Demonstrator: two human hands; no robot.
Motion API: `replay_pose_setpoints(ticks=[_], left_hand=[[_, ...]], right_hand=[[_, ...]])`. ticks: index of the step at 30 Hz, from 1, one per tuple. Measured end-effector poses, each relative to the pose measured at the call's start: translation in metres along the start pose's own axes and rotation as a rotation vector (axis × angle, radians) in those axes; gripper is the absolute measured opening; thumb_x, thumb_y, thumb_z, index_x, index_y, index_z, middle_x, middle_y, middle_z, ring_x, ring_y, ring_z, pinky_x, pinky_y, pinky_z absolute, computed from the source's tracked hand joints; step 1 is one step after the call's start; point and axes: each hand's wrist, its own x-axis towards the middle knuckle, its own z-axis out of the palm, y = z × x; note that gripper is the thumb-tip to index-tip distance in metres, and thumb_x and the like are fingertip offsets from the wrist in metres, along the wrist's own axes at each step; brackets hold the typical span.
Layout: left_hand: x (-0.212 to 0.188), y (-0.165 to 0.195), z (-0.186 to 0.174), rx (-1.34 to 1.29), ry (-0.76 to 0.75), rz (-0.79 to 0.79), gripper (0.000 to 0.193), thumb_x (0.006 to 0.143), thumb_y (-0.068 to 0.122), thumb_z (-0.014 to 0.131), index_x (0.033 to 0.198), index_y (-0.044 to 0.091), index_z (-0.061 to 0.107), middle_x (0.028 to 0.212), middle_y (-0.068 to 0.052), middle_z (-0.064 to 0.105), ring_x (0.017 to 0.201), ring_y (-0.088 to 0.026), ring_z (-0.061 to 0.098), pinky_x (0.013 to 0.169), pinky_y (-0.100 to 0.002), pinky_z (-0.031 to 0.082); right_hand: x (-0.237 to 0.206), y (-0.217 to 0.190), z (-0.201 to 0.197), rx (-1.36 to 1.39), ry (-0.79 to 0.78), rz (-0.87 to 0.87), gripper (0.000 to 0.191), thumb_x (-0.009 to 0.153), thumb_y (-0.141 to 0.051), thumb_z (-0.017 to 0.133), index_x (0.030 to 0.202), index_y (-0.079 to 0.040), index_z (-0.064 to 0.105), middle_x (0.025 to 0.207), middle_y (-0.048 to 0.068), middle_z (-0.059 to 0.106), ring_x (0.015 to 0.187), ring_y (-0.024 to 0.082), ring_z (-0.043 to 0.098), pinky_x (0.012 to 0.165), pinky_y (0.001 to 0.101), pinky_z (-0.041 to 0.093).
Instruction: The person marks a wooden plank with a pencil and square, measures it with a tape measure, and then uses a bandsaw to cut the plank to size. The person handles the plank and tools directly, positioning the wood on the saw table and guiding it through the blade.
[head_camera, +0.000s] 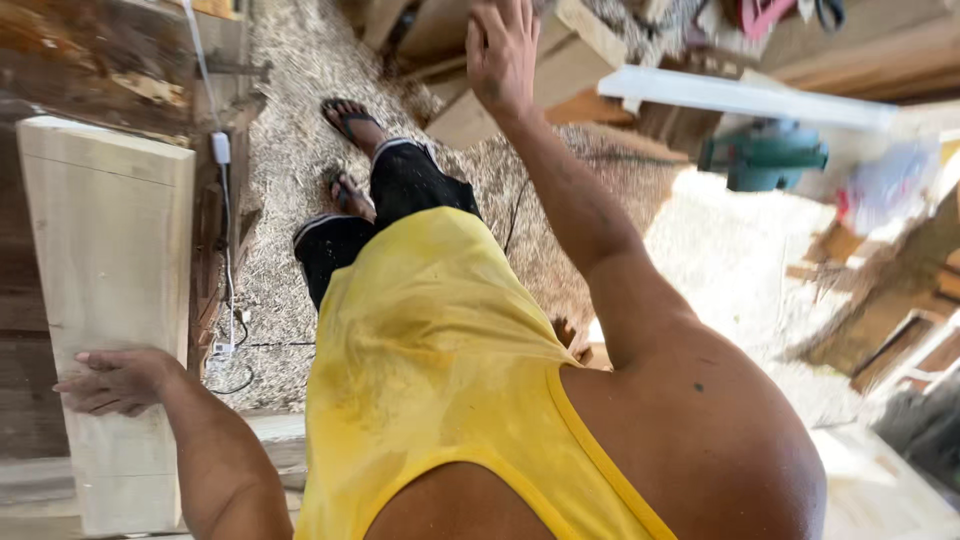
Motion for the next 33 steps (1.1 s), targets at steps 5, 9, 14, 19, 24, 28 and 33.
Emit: replay_pose_setpoints(ticks=[5, 9, 14, 19, 24, 28, 33], left_hand=[[-0.013, 0.001, -0.010, 0.034, -0.017, 0.034, 0.078, 0.109, 0.077, 0.020, 0.170, 0.029, 0.012, 0.175, -0.011, 0.018, 0.160, -0.031, 0.023, 0.114, -0.057, 0.040], [-0.028, -0.007, -0.029, -0.065, -0.027, 0.325, 0.082, 0.109, 0.070, 0.031, 0.164, 0.012, 0.014, 0.171, -0.019, 0.012, 0.155, -0.037, 0.018, 0.114, -0.061, 0.029], [-0.053, -0.061, -0.081, -0.605, -0.182, 0.349, 0.078, 0.103, 0.047, 0.060, 0.161, 0.006, 0.029, 0.161, -0.023, 0.034, 0.149, -0.039, 0.029, 0.120, -0.057, 0.025], [-0.108, -0.123, -0.095, -0.673, -0.044, 0.325, 0.072, 0.102, 0.044, 0.063, 0.154, 0.002, 0.038, 0.151, -0.025, 0.048, 0.139, -0.042, 0.046, 0.113, -0.054, 0.039], [-0.184, -0.121, -0.094, -0.863, -0.257, 0.307, 0.054, 0.097, 0.026, 0.066, 0.147, 0.010, 0.052, 0.141, -0.021, 0.056, 0.119, -0.032, 0.060, 0.098, -0.045, 0.055], [-0.271, -0.069, -0.115, -1.043, -0.154, 0.705, 0.033, 0.092, 0.022, 0.075, 0.120, 0.007, 0.067, 0.129, -0.019, 0.068, 0.112, -0.030, 0.068, 0.099, -0.044, 0.058], [-0.406, 0.006, -0.162, -1.053, -0.368, 1.377, 0.032, 0.095, 0.019, 0.067, 0.124, 0.003, 0.070, 0.079, -0.011, 0.072, 0.058, -0.016, 0.061, 0.059, -0.035, 0.059]], right_hand=[[-0.129, 0.041, -0.038, 0.067, 0.439, 0.322, 0.021, 0.095, -0.003, 0.065, 0.115, -0.008, 0.067, 0.120, 0.011, 0.063, 0.123, 0.028, 0.057, 0.114, 0.0419, 0.048], [-0.160, 0.075, -0.082, -0.004, 0.232, 0.668, 0.023, 0.095, -0.007, 0.063, 0.117, -0.009, 0.066, 0.123, 0.010, 0.063, 0.124, 0.027, 0.057, 0.114, 0.0434, 0.047], [-0.117, 0.080, -0.112, 0.064, -0.087, 0.571, 0.025, 0.095, -0.011, 0.061, 0.120, -0.010, 0.065, 0.126, 0.010, 0.063, 0.126, 0.027, 0.057, 0.115, 0.0453, 0.045], [-0.130, 0.138, -0.100, 0.023, -0.251, 0.564, 0.029, 0.095, -0.016, 0.058, 0.123, -0.012, 0.063, 0.129, 0.009, 0.062, 0.128, 0.027, 0.057, 0.116, 0.0472, 0.044], [-0.145, 0.195, -0.115, 0.077, -0.271, 0.626, 0.032, 0.096, -0.021, 0.056, 0.126, -0.013, 0.062, 0.132, 0.009, 0.062, 0.129, 0.027, 0.056, 0.117, 0.0491, 0.042], [-0.162, 0.182, -0.119, 0.206, -0.175, 0.649, 0.035, 0.096, -0.025, 0.054, 0.129, -0.014, 0.062, 0.134, 0.008, 0.061, 0.131, 0.026, 0.056, 0.118, 0.0506, 0.041], [-0.218, 0.149, -0.092, 0.617, -0.048, 0.689, 0.039, 0.096, -0.030, 0.051, 0.131, -0.016, 0.060, 0.137, 0.008, 0.061, 0.132, 0.026, 0.056, 0.119, 0.0525, 0.040]])
